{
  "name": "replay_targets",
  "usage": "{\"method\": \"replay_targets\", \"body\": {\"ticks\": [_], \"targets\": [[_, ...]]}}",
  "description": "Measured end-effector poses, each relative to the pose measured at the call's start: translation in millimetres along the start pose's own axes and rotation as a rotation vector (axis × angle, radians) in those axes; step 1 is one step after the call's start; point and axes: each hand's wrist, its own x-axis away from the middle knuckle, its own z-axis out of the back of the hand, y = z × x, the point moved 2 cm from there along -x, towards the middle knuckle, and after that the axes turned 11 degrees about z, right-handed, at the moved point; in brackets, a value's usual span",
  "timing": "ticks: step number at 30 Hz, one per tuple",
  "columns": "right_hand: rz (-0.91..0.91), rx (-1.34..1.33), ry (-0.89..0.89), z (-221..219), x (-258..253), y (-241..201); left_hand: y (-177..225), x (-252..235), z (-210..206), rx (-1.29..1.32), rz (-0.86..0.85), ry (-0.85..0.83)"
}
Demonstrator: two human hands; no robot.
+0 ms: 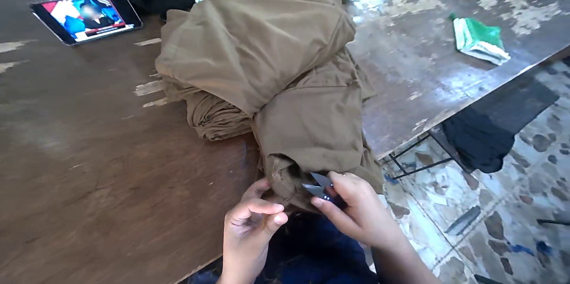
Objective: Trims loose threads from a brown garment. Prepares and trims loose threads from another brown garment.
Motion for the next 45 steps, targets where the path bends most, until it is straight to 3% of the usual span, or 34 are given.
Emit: {"method": "replay_targets", "body": {"ticks": [4,12,18,23,30,37,42,45], "targets": [[0.071,0.123,-0.077,3,7,2,-2,1,-2,0.140,0.059,-0.011],[0.132,0.219,-0.047,-13,-2,-3,-1,3,-4,0.178,0.077,0.001],[0.066,0.057,0.111,0,-10,-3,-2,-3,-7,-0.001,-0.009,0.163],[0.106,-0.187,0.251,-1,-16,-1,-2,-8,-11,-0.018,0.017,0.275],[0.179,-0.268,0.285,-15,-14,-12,-4,-9,-11,-0.014,-0.021,0.240],[0.151,-0.237,0.276,-17,-22,-1,-4,-5,-7,-0.163,-0.101,0.194],[0.031,0.113,0.281,-13,-26,23,4,-3,-1,-0.240,-0.141,0.165],[0.047,-0.200,0.306,0,-20,46,11,-2,7,-0.569,-0.279,0.131]]}}
